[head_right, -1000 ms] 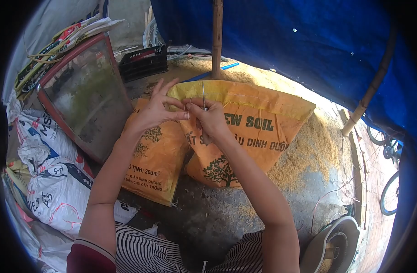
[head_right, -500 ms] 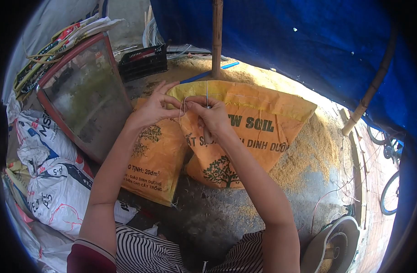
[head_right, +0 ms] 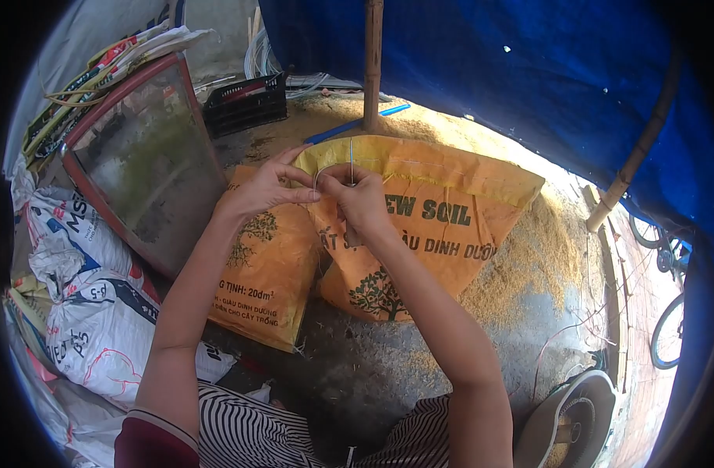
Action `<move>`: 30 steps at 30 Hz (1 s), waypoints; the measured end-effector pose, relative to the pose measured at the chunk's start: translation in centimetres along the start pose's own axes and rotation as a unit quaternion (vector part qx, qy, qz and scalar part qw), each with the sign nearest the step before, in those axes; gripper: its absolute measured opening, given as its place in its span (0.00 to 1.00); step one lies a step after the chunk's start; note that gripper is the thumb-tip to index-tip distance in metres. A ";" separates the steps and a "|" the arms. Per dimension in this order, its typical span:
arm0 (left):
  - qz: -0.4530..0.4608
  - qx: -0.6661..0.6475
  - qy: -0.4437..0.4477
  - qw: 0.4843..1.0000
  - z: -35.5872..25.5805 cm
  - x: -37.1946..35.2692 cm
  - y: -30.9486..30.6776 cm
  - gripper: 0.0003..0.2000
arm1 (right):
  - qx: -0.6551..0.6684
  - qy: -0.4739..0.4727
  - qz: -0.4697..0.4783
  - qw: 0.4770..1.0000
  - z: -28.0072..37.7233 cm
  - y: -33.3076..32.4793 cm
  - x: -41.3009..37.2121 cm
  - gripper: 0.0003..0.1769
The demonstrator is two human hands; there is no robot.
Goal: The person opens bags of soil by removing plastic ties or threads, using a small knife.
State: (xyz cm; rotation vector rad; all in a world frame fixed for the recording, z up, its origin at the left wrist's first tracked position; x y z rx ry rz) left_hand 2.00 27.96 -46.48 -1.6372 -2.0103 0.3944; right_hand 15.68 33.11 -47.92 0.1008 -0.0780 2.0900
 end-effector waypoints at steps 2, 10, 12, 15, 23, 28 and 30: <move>0.002 -0.012 0.002 1.000 0.3 0.1 -0.1 0.17 | 0.071 0.013 0.003 0.997 -0.1 0.0 0.0 0.12; -0.020 -0.052 0.009 0.998 0.3 0.3 0.1 0.13 | 0.056 0.049 0.027 0.997 0.1 0.3 -0.5 0.13; -0.019 -0.074 0.005 0.997 0.2 0.3 0.1 0.12 | 0.052 0.044 0.031 0.997 0.3 0.3 -0.5 0.13; -0.019 -0.094 0.013 0.995 -0.5 0.1 -1.1 0.10 | -0.024 -0.006 -0.005 1.000 0.9 -0.5 -0.3 0.13; -0.081 -0.367 0.068 0.924 -3.3 -2.8 -12.6 0.10 | -0.139 -0.279 -0.152 0.938 4.5 -3.9 0.4 0.19; -0.122 -0.535 0.154 0.822 -1.7 -6.7 -22.7 0.10 | -0.165 -0.181 -0.127 0.961 5.2 -5.0 0.8 0.17; -0.251 -0.644 0.148 0.708 3.1 -8.5 -26.8 0.08 | -0.160 -0.176 -0.130 0.962 5.4 -5.1 0.9 0.16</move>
Point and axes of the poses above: each hand's wrist, its own x-axis towards the middle knuckle, its own y-axis out of the palm, z = x × y, the point moved 8 cm from there along x, towards the middle knuckle, and after that the axes turned 6 degrees about -z, right-handed, at the moved point
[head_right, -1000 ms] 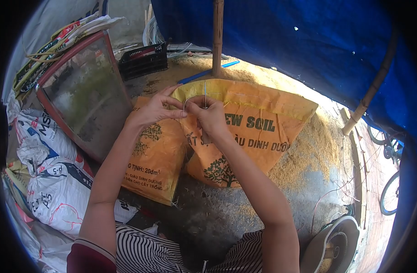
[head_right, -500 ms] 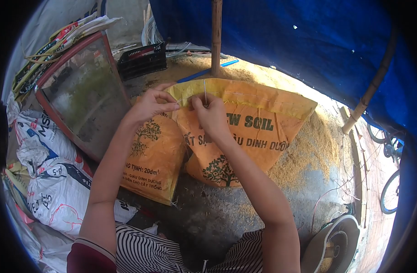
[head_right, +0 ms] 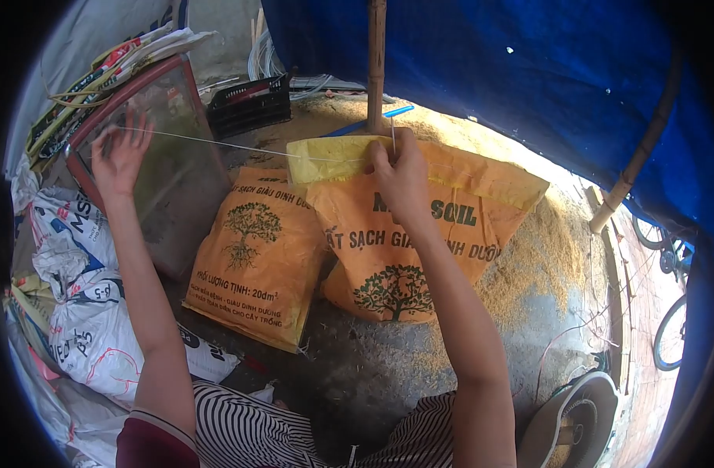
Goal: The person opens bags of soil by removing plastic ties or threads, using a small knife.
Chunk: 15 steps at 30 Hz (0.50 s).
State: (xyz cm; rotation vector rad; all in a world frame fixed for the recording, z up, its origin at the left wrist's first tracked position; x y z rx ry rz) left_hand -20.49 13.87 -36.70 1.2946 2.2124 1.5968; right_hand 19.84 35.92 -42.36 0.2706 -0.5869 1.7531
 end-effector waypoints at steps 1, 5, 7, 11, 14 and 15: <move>-0.084 -0.003 0.024 0.996 -0.7 0.3 -3.4 0.06 | 0.001 0.006 -0.003 1.000 0.2 -0.1 0.0 0.14; -0.351 0.350 0.024 0.868 0.6 1.2 -25.5 0.07 | -0.019 -0.004 -0.006 1.000 0.8 -0.2 -0.1 0.11; -0.312 0.691 -0.016 0.652 2.6 2.7 -37.0 0.18 | -0.010 -0.014 -0.009 1.000 1.0 -0.1 -0.3 0.11; -0.167 0.752 -0.058 0.635 10.7 -1.0 -16.1 0.16 | -0.017 -0.016 0.006 1.000 1.3 -0.2 -0.4 0.10; 0.036 0.636 0.009 0.771 16.5 -0.6 -2.1 0.15 | -0.063 -0.015 0.033 0.997 1.9 -0.4 -0.6 0.10; 0.090 0.603 -0.023 0.792 18.6 -1.5 1.7 0.17 | -0.064 -0.016 0.037 0.997 1.8 -0.4 -0.6 0.10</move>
Point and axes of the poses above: each hand's wrist, its own x-axis towards the middle knuckle, its own y-axis out of the palm, z = x × y, the point moved 8 cm from there along x, towards the middle knuckle, and after that the axes turned 6 degrees about -z, right-handed, at the moved point
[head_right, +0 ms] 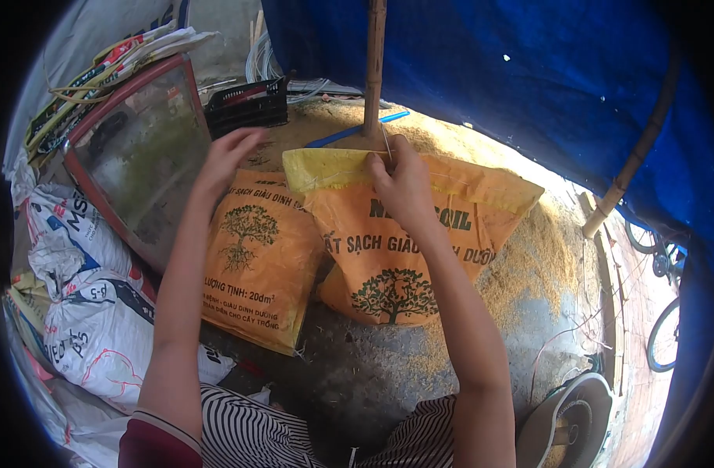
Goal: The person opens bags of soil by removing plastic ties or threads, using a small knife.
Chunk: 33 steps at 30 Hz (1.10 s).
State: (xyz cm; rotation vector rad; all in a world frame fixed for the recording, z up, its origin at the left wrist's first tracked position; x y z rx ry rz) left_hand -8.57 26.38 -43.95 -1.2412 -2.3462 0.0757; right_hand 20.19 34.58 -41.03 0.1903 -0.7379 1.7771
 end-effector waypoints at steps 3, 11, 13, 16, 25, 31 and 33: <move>0.208 -0.159 0.008 0.965 -3.3 -0.4 8.2 0.29 | -0.014 -0.033 0.037 0.999 0.3 0.3 -0.1 0.08; 0.302 -0.308 -0.253 0.866 2.3 -2.2 11.3 0.41 | 0.013 -0.049 0.060 0.997 0.2 0.1 -0.8 0.07; 0.275 -0.324 -0.262 0.866 2.6 -2.3 11.3 0.40 | 0.027 -0.057 0.048 0.997 0.2 0.6 -0.8 0.08; 0.227 -0.251 -0.244 0.909 3.2 -1.7 9.5 0.32 | 0.040 -0.056 0.033 0.997 0.2 0.5 -0.7 0.10; 0.137 -0.300 -0.201 0.922 4.1 -0.5 5.4 0.08 | 0.026 -0.009 0.019 0.999 0.0 0.3 -0.3 0.11; 0.000 -0.455 -0.184 0.871 8.1 0.9 -2.5 0.09 | 0.023 -0.043 0.001 0.999 -0.7 0.5 0.2 0.09; -0.052 -0.422 -0.222 0.878 11.4 0.4 -4.6 0.10 | 0.026 -0.072 -0.008 0.997 -0.4 0.5 0.2 0.07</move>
Point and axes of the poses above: each hand's wrist, its own x-axis towards the middle knuckle, its own y-axis out of the palm, z = x × y, the point moved 8 cm from there along x, towards the middle knuckle, and after that the axes turned 6 degrees about -z, right-handed, at the moved point
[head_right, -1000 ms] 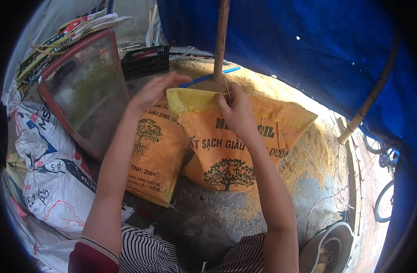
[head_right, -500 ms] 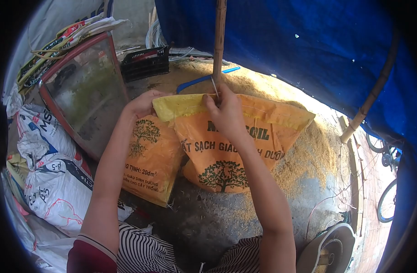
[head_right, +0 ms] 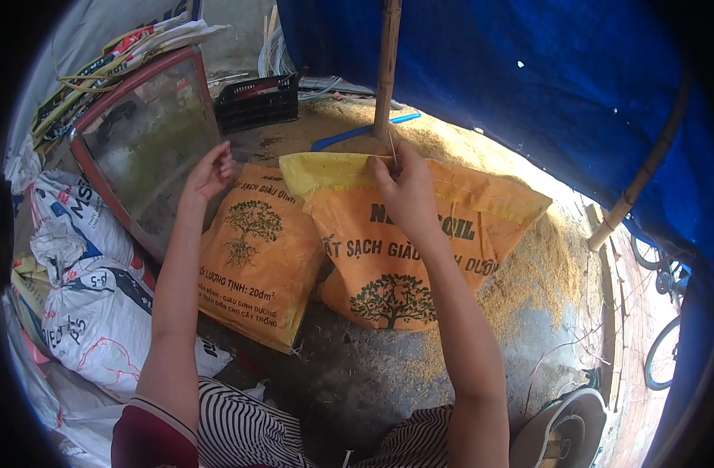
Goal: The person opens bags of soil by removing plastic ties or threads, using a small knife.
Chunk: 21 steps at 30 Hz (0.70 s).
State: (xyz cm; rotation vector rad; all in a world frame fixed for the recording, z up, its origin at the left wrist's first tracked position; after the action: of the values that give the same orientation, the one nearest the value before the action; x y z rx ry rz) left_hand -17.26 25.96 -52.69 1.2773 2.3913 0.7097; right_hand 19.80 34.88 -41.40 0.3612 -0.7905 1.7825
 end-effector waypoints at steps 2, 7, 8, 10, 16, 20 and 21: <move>-0.022 0.015 -0.033 0.999 1.3 -0.1 -1.6 0.10 | -0.039 0.028 0.007 0.999 -0.2 0.3 -0.1 0.07; -0.089 0.315 0.000 0.945 2.1 0.4 -3.1 0.09 | -0.042 0.020 -0.015 0.999 -0.5 0.5 0.1 0.08; -0.087 0.315 0.000 0.945 2.2 0.7 -2.8 0.09 | -0.039 0.006 -0.025 0.999 -0.3 0.4 0.2 0.08; -0.184 0.502 0.149 0.832 -1.2 -0.6 -1.0 0.11 | -0.030 0.022 -0.031 0.999 -0.2 0.2 0.2 0.09; -0.206 0.444 0.250 0.835 -5.0 -0.9 -1.3 0.13 | -0.058 0.035 -0.016 0.998 -0.5 0.3 0.2 0.09; -0.245 0.488 0.197 0.814 -3.1 -0.5 -3.5 0.16 | -0.068 0.012 -0.038 0.997 -0.5 1.0 0.0 0.10; -0.236 0.541 0.192 0.784 -2.9 -0.6 -3.2 0.17 | -0.068 0.012 -0.039 0.997 -0.7 1.1 0.1 0.10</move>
State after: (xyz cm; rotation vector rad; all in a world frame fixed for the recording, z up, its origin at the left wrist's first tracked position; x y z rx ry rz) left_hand -20.56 23.19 -52.06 0.7220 3.4091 -0.7780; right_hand 18.86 35.24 -42.24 0.2774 -0.8638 1.6472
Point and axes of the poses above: each hand's wrist, its own x-axis towards the middle knuckle, its own y-axis out of the palm, z = x × y, the point moved 8 cm from there along x, towards the middle knuckle, and after that the axes turned 6 degrees about -z, right-handed, at the moved point
